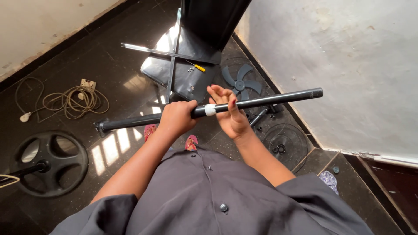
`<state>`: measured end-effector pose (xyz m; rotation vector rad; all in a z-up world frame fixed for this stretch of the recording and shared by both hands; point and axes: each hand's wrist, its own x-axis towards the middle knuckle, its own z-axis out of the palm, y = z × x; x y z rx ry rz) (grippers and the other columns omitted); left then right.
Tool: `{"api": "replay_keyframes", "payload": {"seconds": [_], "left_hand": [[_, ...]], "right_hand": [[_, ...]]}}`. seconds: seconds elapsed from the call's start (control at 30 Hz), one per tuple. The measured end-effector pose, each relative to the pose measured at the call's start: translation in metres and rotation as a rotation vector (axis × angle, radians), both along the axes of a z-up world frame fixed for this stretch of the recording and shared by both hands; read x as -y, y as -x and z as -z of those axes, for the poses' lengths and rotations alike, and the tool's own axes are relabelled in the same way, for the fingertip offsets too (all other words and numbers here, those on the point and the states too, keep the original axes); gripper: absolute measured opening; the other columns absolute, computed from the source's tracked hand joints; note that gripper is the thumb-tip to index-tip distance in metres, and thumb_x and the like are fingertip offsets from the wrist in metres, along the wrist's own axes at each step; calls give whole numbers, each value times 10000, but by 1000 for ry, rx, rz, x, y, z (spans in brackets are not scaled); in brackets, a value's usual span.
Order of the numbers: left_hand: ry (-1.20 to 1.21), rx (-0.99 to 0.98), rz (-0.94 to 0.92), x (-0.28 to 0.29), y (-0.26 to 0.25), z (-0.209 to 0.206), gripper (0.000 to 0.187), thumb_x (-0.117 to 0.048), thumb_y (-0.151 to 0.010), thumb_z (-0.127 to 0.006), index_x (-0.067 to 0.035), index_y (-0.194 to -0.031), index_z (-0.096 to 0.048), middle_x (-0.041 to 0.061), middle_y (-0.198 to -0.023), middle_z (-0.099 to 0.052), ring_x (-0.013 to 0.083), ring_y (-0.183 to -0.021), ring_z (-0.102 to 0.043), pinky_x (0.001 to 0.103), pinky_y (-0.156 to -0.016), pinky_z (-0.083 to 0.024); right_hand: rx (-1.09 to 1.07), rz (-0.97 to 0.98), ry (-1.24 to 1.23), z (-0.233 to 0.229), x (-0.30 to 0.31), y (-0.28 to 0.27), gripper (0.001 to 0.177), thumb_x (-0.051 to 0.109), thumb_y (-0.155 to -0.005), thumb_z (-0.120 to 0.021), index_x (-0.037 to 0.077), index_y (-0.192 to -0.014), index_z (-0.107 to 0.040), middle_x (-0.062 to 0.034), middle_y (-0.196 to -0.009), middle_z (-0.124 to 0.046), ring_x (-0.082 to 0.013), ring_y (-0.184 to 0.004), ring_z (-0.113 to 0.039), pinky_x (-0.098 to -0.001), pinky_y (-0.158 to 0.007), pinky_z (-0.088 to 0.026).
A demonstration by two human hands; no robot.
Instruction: The person uses a yellow screwdriver to loosen and remove screws from a metal fan stand base. After detaching the central pole, they slide a white plastic sleeve onto the pole and place the assembly on the floor.
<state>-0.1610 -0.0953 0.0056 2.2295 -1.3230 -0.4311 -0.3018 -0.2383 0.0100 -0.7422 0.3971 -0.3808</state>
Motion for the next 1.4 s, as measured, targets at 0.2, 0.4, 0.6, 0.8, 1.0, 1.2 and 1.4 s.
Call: {"api": "replay_keyframes", "payload": {"seconds": [0.2, 0.4, 0.6, 0.8, 1.0, 1.2, 1.4], "left_hand": [[141, 332, -54, -20, -11, 16, 135, -128, -783, -706, -119, -813, -575, 66, -704, -599, 309, -669, -642, 466, -592, -478], [176, 595, 31, -15, -6, 11, 67, -112, -826, -623, -151, -812, -570, 24, -741, -588, 237, -674, -633, 401, -598, -463], [182, 705, 60, -14, -19, 19, 92, -131, -842, -632, -154, -778, -569, 40, -734, -593, 239, -663, -635, 397, -601, -464], [83, 290, 118, -23, -55, 48, 195, -245, -670, -751, -132, -753, -616, 81, -704, -657, 340, -690, -665, 469, -612, -496], [262, 390, 263, -29, -62, 98, 189, -188, -663, -743, -152, -755, -582, 25, -727, -630, 281, -712, -673, 425, -629, -506], [346, 406, 378, -46, -43, 137, 193, -165, -686, -727, -167, -751, -546, -1, -716, -586, 249, -708, -654, 389, -680, -512], [135, 301, 350, -11, -30, 117, 140, -182, -707, -733, -164, -750, -601, 44, -731, -656, 299, -730, -685, 438, -656, -522]], "right_hand": [[-810, -392, 1309, -61, 9, 44, 400, 382, -835, -824, 52, -953, -631, -119, -979, -691, -291, -1016, -684, -383, -940, -557], [-294, -198, 2234, -88, 31, 15, 522, 427, -663, -825, 16, -948, -674, -143, -868, -693, -340, -846, -686, -445, -753, -526], [-807, -1168, 1425, -40, 46, -38, 455, 497, -875, -747, 46, -930, -732, -146, -743, -729, -307, -721, -742, -423, -681, -553], [-741, -671, 2057, -9, 11, -21, 168, 219, -908, -696, 67, -976, -671, -152, -839, -736, -349, -777, -731, -476, -667, -571], [-736, -792, 1759, 29, -2, -7, 286, 314, -907, -728, 42, -949, -651, -203, -827, -723, -371, -758, -705, -470, -634, -544], [-779, -1019, 474, 74, -16, 38, 358, 344, -1063, -685, -3, -1008, -619, -328, -832, -502, -322, -634, -438, -420, -606, -383], [-747, -808, 1645, 30, -7, 42, 323, 319, -932, -687, 17, -997, -589, -211, -813, -708, -398, -764, -703, -493, -663, -546]]}}
